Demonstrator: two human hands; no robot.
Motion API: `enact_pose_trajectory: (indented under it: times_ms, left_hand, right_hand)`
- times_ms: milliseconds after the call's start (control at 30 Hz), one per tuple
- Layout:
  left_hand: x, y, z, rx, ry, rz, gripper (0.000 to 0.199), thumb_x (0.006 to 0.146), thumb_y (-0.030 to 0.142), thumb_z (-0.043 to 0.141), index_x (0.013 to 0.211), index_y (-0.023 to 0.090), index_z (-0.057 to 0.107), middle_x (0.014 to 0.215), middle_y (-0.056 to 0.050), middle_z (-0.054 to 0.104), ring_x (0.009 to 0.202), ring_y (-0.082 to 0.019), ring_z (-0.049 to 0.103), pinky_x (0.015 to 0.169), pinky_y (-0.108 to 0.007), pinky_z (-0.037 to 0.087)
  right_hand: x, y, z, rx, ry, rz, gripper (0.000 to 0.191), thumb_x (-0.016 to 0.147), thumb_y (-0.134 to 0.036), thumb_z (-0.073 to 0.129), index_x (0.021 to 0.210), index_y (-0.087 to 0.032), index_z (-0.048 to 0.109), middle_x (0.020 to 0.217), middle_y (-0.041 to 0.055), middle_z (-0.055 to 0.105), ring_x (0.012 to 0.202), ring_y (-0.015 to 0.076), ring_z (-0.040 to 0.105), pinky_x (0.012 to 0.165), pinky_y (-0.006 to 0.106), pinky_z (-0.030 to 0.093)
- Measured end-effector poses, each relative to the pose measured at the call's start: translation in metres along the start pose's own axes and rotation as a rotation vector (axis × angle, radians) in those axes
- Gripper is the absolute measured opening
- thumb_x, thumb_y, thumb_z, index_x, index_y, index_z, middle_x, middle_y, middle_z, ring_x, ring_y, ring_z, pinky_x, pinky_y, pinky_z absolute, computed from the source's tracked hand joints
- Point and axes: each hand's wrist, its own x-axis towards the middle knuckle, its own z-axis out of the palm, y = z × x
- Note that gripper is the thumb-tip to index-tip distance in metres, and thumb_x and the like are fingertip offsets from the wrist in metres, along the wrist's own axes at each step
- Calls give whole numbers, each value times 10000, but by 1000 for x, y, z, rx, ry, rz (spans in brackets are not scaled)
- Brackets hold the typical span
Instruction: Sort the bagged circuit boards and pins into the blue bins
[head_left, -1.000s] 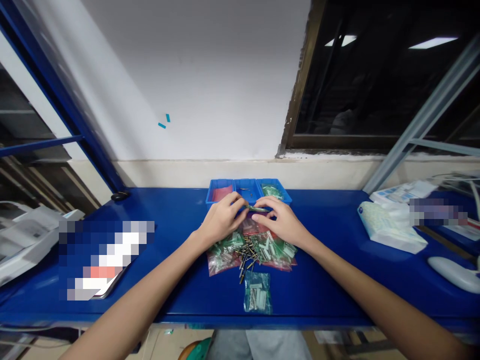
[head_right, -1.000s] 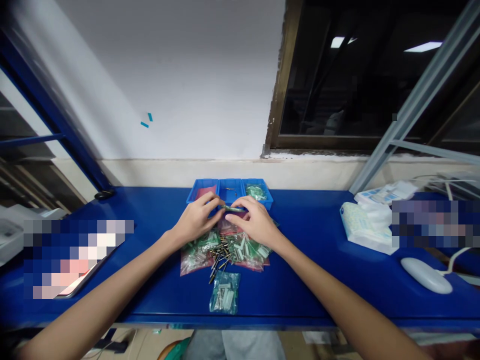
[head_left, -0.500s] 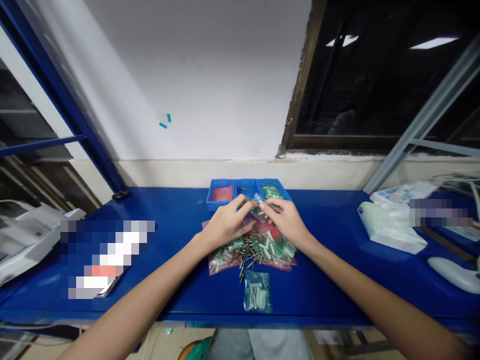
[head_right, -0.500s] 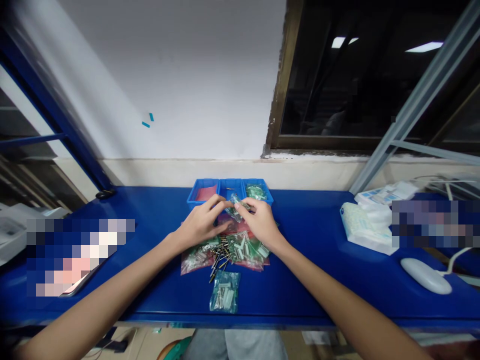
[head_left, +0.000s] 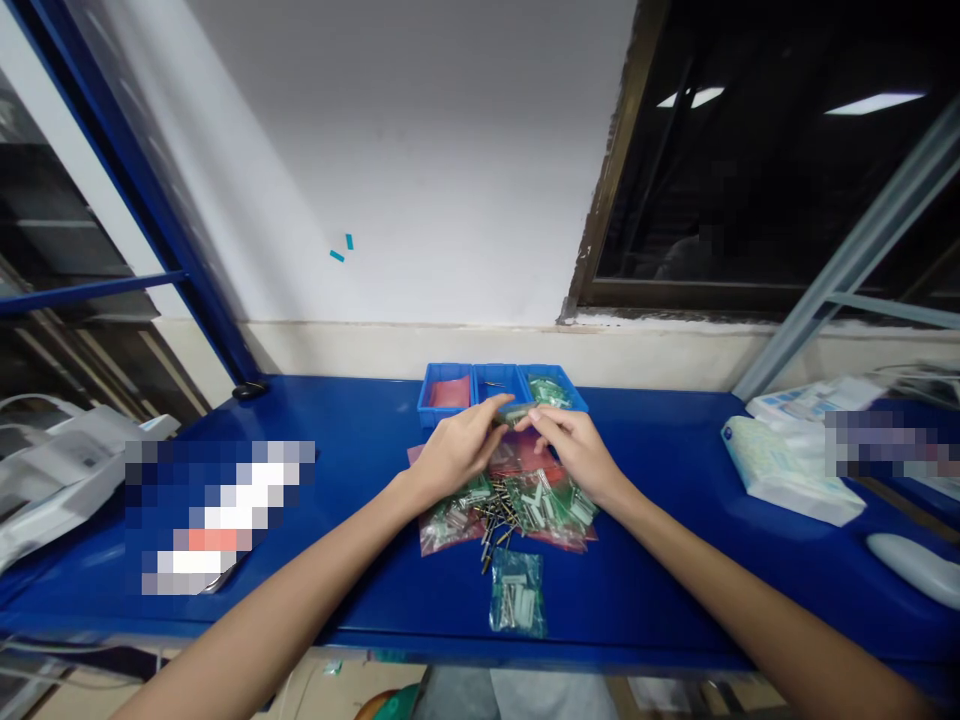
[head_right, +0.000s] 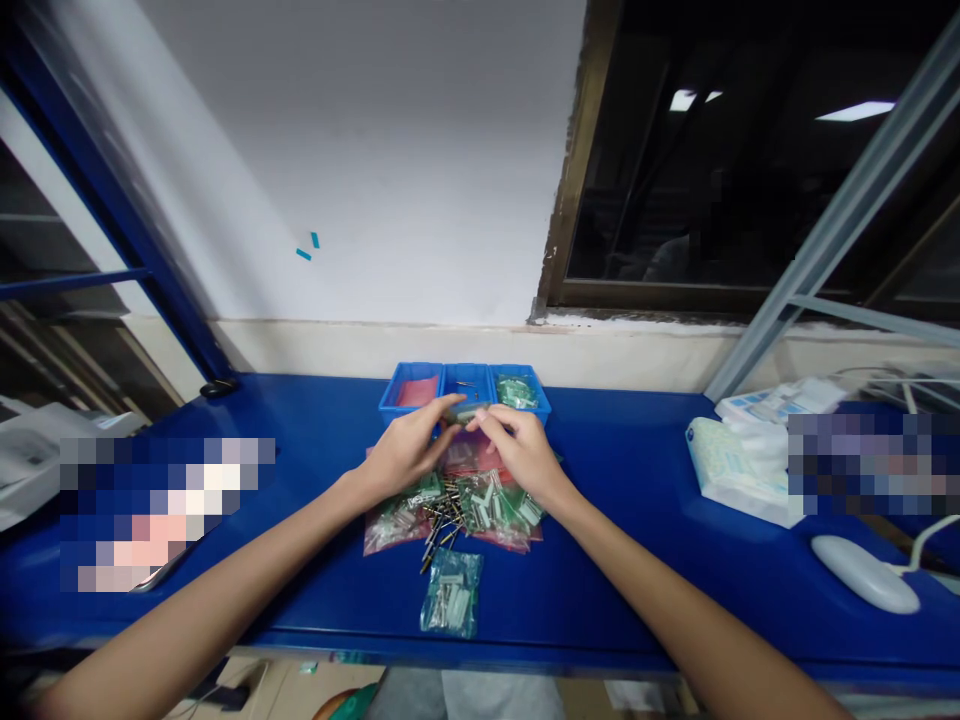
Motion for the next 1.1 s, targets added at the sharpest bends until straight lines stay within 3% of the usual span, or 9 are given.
enact_pose_trajectory:
  times_ms: [100,200,333,433,600,733,867,933,1100]
  left_hand:
    - [0,-3,2,-26,64,-68,475,1005,242,466,1451,174,318,958,-60,680,764,-158,658,681,-298,555]
    - [2,-1,-1,26,69,-52,342,1013,248,463,1350,191,453,1024,-76,654,858,-168,654,754,-310,562]
    - [3,5,-5,32,31,10,223,1013,241,451,1206,195,553,1143,-102,584,1001,-194,631,842,-353,571]
    - [2,5,-6,-14,1,48,355,956,337,573,1271,187,511,1237,-130,553,1095,-239,611,862,-394,581]
    - [0,0,-3,-18,-43,28,255,974,191,493,1227,180,529,1222,-110,598,1094,-218,620,923,-406,558]
    - [4,4,-3,-68,118,15,158,990,202,494,1094,168,609,1251,-124,560,1180,-223,561,990,-424,507]
    - [9,7,-6,-179,142,-81,147,977,243,549,1052,173,653,983,-62,570,890,-161,589,784,-329,545]
    - [10,6,-6,-233,159,-156,204,967,254,569,1151,197,634,912,-34,546,753,-131,546,660,-274,516]
    - [8,5,-1,-354,222,-236,258,934,285,624,1171,187,592,865,-22,549,723,-129,529,616,-245,479]
  right_hand:
    - [0,-1,2,31,21,28,257,898,-434,573,908,-204,687,897,55,684,697,165,597,631,308,472]
    - [-1,2,4,102,40,61,190,868,-365,587,983,-220,629,833,29,644,638,150,585,600,304,478]
    - [0,7,2,173,64,83,361,848,-309,580,1198,-248,515,772,-8,610,560,134,556,570,304,471]
    - [0,9,2,182,58,97,460,860,-329,574,1298,-235,471,803,9,642,577,138,574,572,307,470]
    - [0,10,5,138,22,50,299,848,-354,628,1112,-223,576,880,43,682,822,194,660,724,349,525]
    - [1,14,6,77,95,16,233,841,-369,665,1007,-217,603,996,62,673,923,205,647,768,354,534]
    - [3,9,1,87,61,16,253,850,-370,666,1054,-226,622,1116,82,670,999,220,648,785,359,533]
    - [2,3,1,29,3,4,170,860,-374,654,881,-205,658,1082,92,689,1048,240,636,823,378,524]
    - [-5,-5,7,-25,68,-25,264,853,-371,663,664,-193,620,1202,116,670,1181,269,589,857,396,520]
